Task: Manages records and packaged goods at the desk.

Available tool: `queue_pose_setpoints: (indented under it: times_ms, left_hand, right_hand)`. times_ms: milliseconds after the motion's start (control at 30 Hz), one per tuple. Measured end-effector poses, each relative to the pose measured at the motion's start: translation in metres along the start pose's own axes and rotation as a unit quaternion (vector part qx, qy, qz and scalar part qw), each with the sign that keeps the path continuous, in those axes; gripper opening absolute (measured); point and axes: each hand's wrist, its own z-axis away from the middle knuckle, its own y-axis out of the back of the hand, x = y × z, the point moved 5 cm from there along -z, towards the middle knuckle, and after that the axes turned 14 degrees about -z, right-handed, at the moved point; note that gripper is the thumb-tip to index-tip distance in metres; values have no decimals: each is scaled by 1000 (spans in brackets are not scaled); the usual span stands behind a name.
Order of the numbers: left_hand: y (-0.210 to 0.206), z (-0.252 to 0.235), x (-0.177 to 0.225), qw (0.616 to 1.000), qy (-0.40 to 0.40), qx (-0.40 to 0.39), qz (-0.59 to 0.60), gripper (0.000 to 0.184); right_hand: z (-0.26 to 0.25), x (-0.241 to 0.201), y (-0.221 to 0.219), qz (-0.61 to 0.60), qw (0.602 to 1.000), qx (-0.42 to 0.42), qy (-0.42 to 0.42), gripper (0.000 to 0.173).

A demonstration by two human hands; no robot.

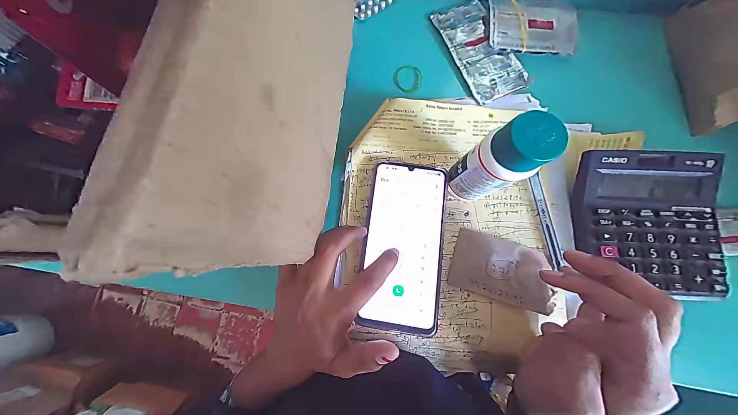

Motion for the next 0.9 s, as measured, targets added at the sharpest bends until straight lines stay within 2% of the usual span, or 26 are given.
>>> queue_pose_setpoints:
  times_ms: [167, 267, 567, 767, 900]
  left_hand:
    - [0, 0, 1, 1000, -2, 0, 4, 82]
    - [2, 0, -1, 1000, -5, 11, 22, 81]
    - [3, -4, -1, 1000, 23, -5, -3, 86]
    - [0, -6, -1, 998, 37, -48, -13, 88]
    - [-3, -5, 0, 998, 39, -43, -21, 87]
  right_hand:
    - [-1, -1, -2, 16, 999, -29, -1, 37]
    - [-2, -3, -4, 29, 997, -73, 3, 38]
    - [-4, -1, -7, 20, 998, -62, 6, 40]
    - [-3, 1, -6, 18, 998, -63, 10, 40]
    - [-2, -2, -2, 23, 998, -51, 6, 39]
